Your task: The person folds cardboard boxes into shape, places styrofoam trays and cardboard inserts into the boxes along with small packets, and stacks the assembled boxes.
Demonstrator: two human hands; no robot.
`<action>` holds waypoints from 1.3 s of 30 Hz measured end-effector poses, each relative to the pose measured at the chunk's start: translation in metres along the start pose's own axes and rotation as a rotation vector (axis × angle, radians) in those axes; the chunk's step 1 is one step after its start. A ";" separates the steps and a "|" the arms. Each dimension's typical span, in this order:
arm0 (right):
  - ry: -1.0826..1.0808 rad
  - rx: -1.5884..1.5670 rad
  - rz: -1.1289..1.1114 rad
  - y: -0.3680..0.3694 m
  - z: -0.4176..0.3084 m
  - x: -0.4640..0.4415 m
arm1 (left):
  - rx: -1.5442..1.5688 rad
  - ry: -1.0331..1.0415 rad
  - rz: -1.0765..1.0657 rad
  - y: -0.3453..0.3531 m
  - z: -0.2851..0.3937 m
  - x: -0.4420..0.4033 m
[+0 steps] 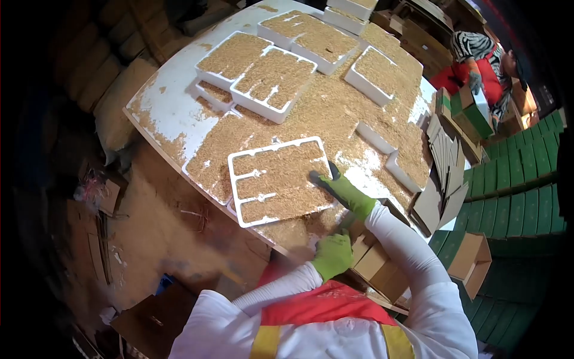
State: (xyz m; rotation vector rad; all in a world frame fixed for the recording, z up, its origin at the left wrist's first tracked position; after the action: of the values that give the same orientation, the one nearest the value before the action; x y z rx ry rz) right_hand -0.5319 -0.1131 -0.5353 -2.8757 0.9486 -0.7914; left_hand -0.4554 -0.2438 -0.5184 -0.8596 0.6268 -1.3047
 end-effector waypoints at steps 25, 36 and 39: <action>-0.113 -0.384 0.956 -0.178 0.140 0.367 | 0.211 0.385 -0.049 0.004 0.002 -0.018; -0.032 -0.055 0.915 -0.193 0.114 0.334 | 0.615 0.029 -0.205 0.055 -0.027 -0.009; 0.322 0.676 0.876 -0.199 0.153 0.308 | 0.678 -0.049 -0.259 0.044 -0.021 -0.007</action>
State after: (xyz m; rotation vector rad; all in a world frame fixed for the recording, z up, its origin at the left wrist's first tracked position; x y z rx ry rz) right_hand -0.1375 -0.1446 -0.4943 -1.5605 1.4323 -1.1521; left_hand -0.4484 -0.2390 -0.5671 -0.4122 0.0080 -1.5874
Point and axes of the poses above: each hand's wrist, its own x-axis away from the middle knuckle, its own y-axis out of the palm, z = x × y, the point moved 9 cm from there along -x, towards the middle knuckle, and after that the axes turned 2 degrees about z, right-handed, at the moved point
